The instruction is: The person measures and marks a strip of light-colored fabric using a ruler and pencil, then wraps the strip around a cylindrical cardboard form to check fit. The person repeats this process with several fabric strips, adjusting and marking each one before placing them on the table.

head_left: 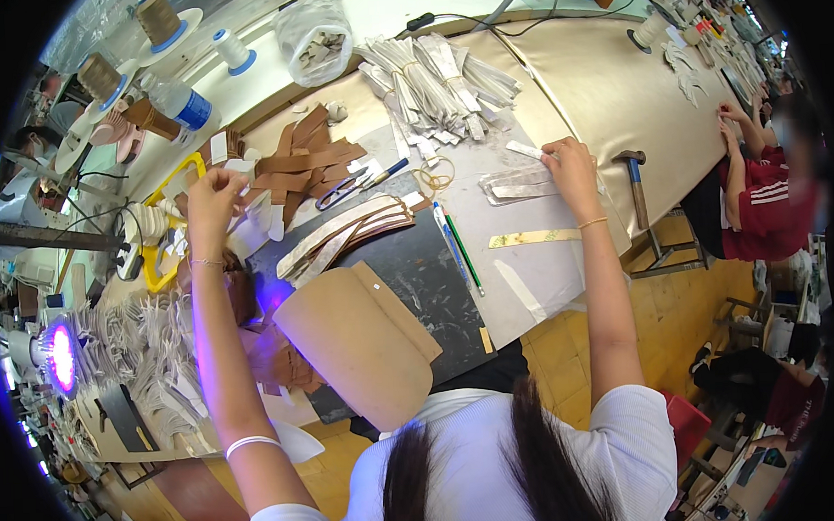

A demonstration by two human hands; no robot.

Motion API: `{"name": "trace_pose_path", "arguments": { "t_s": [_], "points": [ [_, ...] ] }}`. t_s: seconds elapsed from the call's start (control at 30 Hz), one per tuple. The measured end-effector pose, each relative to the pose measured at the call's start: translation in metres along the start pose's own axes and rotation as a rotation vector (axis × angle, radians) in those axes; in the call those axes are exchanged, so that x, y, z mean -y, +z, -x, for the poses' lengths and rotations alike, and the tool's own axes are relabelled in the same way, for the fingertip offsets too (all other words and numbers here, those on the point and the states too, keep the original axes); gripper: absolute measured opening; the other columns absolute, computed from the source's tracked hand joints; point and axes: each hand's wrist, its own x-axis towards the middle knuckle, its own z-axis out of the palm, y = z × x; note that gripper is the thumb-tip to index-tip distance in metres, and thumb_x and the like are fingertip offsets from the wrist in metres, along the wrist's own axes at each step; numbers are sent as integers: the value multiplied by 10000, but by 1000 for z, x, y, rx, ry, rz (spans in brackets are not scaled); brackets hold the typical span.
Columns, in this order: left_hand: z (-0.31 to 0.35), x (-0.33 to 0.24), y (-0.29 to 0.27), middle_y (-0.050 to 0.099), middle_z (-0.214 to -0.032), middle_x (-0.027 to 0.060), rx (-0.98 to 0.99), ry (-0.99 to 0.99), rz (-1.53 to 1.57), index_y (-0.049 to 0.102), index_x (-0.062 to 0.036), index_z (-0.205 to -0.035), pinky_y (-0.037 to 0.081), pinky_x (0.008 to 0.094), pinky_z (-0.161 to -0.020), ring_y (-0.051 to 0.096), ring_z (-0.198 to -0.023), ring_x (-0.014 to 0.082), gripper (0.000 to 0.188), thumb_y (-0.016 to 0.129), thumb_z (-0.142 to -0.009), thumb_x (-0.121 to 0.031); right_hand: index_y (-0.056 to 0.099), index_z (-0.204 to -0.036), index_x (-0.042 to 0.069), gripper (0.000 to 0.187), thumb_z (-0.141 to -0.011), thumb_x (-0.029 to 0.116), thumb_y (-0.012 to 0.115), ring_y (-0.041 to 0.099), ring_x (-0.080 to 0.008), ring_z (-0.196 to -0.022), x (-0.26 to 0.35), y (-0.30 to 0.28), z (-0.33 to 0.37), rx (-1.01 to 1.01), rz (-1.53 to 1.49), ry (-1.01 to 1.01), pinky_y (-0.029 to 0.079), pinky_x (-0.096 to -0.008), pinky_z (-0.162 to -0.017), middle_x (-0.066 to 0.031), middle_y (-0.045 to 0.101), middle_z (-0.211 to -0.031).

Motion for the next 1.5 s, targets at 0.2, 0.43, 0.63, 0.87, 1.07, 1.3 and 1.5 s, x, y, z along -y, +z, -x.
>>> {"name": "trace_pose_path", "arguments": {
  "t_s": [0.2,0.43,0.63,0.87,1.07,1.3,1.5],
  "points": [
    [60,-74,-11,665,-890,80,35,140,449,618,32,-1066,528,245,-633,673,-734,148,239,686,-879,-100,635,-917,43,79,-858,93,646,626,-289,-900,5,-13,-3,4,-200,-5,470,-414,-806,-119,661,-960],
    [221,-90,-14,673,-840,140,160,-10,802,585,68,-1093,569,283,-628,702,-721,212,222,644,-897,-16,606,-980,12,81,-909,50,595,634,-243,-732,29,-65,17,-138,-337,-116,488,-336,-679,-130,649,-830],
    [291,-30,8,665,-769,141,243,-373,990,587,73,-1078,553,269,-587,666,-639,175,192,629,-898,21,634,-943,16,88,-911,91,666,589,-53,-639,112,-97,61,427,-995,-108,477,-207,-564,-20,653,-792],
    [304,-24,15,675,-927,207,227,-378,1106,581,91,-1142,587,309,-663,698,-760,243,296,494,-1014,-161,674,-865,5,162,-864,154,737,541,-29,-524,236,-116,114,1289,-934,-248,430,-186,-460,4,647,-697],
    [305,-27,12,667,-966,212,244,-384,1139,587,117,-1142,598,319,-709,703,-807,252,385,442,-1040,-224,672,-857,-8,185,-871,167,727,539,-36,-501,257,-99,118,1354,-801,-267,429,-194,-455,1,639,-675],
    [306,-21,14,685,-953,182,261,-382,1059,601,97,-1169,607,297,-737,707,-823,206,266,593,-946,-47,632,-871,-3,170,-863,132,736,518,-3,-529,261,-96,120,1375,-745,-226,407,-151,-451,6,624,-703],
    [308,-21,16,689,-957,167,245,-404,1109,607,90,-1176,606,292,-757,708,-842,199,279,625,-904,29,668,-851,-9,206,-858,184,739,539,-36,-489,261,-94,121,1325,-740,-259,412,-193,-451,6,629,-655]
  ]
}}
